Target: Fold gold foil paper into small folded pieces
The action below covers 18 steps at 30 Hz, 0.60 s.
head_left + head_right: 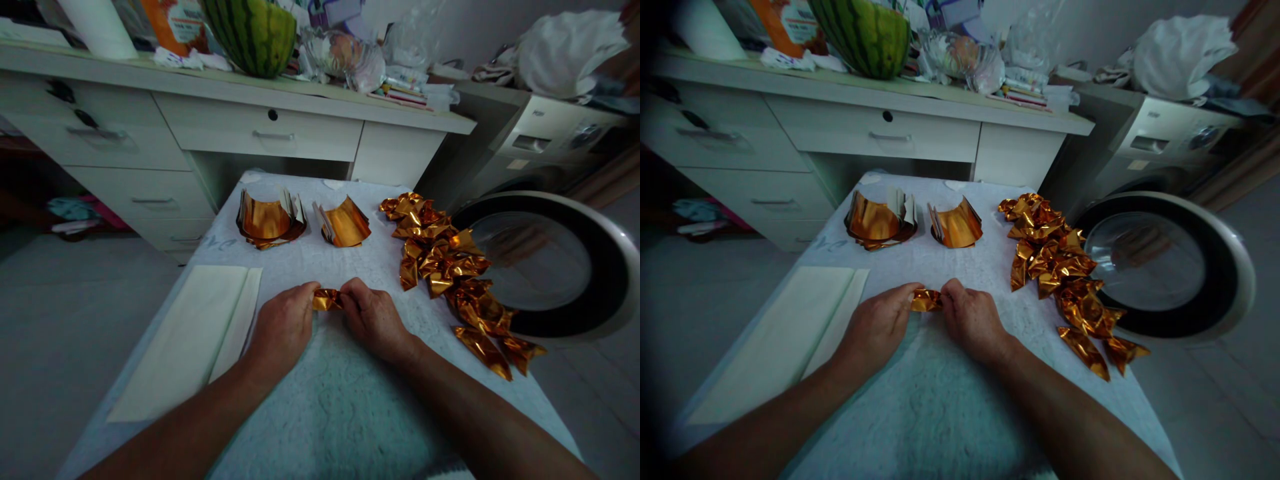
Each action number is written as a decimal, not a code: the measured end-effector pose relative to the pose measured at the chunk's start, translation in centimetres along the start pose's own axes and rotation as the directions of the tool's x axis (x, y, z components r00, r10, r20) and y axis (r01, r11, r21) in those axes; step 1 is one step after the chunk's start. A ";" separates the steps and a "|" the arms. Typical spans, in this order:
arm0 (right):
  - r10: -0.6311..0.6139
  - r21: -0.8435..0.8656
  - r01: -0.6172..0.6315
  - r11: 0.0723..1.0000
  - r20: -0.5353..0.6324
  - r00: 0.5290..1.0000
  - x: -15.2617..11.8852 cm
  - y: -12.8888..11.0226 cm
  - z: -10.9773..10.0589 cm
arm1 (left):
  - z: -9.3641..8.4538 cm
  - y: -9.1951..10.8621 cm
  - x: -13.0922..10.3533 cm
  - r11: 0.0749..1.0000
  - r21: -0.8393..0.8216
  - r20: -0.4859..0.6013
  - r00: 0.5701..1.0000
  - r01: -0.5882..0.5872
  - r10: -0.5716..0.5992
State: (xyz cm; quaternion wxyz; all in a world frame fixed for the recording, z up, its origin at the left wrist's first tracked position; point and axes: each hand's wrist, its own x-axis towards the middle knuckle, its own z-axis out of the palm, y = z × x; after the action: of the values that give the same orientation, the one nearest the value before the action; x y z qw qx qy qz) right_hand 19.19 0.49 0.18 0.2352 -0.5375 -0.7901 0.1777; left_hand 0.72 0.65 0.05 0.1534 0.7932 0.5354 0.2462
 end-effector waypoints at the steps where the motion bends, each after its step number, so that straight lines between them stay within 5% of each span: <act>1: 0.008 0.003 -0.008 1.000 -0.017 1.000 0.0 0.0 0.0 | 0.0 0.1 -0.1 1.000 0.001 0.000 1.000 -0.015 0.015; 7: 0.056 -0.005 -0.057 0.998 -0.088 0.995 0.0 0.0 0.0 | 0.2 0.3 -0.4 0.995 0.025 -0.015 0.995 -0.098 0.099; 18: -0.057 -0.078 0.049 0.996 -0.104 0.993 -0.1 0.3 0.5 | 0.0 0.1 -0.2 0.990 -0.105 -0.092 0.992 -0.097 0.088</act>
State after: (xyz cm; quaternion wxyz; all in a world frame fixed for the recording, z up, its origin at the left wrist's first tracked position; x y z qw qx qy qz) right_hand 19.21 0.45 -0.39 0.2611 -0.5335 -0.7965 0.1129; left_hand 0.78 0.41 0.06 0.1612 0.7962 0.4900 0.3163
